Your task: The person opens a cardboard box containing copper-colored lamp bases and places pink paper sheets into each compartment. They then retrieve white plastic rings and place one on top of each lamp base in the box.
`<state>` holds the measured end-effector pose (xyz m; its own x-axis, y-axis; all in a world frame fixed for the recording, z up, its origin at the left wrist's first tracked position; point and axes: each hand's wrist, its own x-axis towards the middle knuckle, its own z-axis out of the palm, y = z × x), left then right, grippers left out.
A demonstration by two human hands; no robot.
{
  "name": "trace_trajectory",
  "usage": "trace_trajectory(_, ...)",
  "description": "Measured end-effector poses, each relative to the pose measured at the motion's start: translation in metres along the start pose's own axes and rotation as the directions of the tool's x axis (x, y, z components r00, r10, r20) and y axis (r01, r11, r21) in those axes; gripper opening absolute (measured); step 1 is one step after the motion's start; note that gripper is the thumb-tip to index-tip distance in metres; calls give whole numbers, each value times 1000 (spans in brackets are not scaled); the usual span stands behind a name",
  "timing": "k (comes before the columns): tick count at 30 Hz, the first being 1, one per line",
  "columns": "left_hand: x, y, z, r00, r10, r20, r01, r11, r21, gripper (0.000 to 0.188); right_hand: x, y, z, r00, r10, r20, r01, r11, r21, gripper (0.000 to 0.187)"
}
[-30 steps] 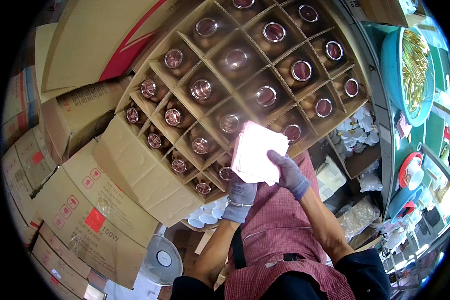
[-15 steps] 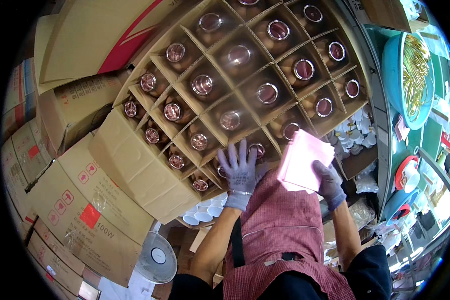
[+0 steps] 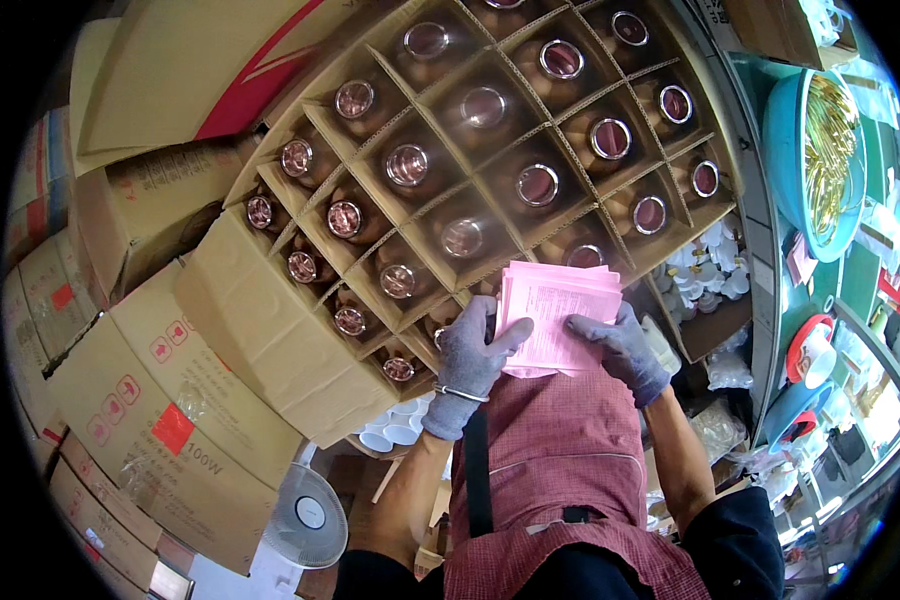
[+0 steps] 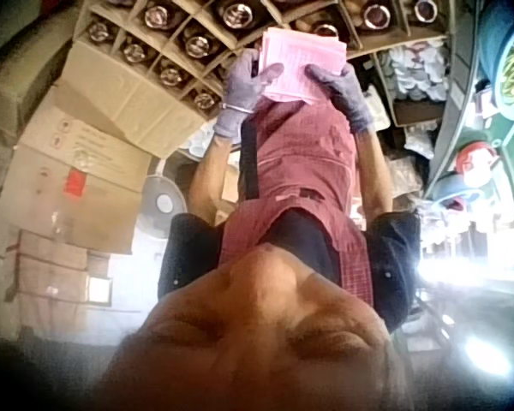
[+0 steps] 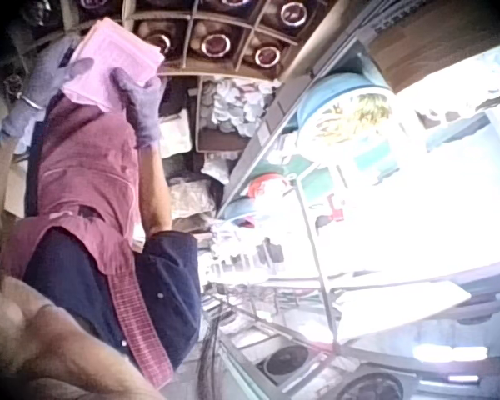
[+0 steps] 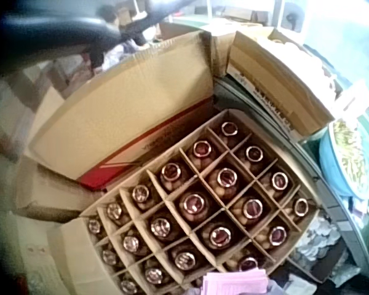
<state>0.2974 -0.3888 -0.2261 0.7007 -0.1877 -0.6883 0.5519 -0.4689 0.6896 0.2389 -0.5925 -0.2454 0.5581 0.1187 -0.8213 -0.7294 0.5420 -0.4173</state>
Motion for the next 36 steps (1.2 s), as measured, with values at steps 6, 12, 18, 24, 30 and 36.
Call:
trace_trajectory(6,0,-19,-15,988,-132,75,148,949,-279,35,9,-2,-14,996,84,-10,-84,968,-236,39)
trace_trajectory(12,5,-18,-18,965,10,262,205,593,-779,37,15,7,-30,991,-128,46,134,975,-179,31)
trace_trajectory(18,3,-11,-12,974,-171,149,214,911,-353,24,17,-1,-2,999,-23,-27,25,998,57,44)
trace_trajectory(24,3,-23,-14,990,-116,79,139,893,-429,21,28,3,-15,663,-567,488,689,208,-694,35)
trace_trajectory(30,-3,-33,-28,932,-113,-343,-87,851,-518,14,36,38,-41,960,-259,-103,276,935,224,44)
trace_trajectory(36,-5,-29,-32,957,-213,-198,41,774,-631,21,28,29,-46,999,-37,31,16,853,522,56)
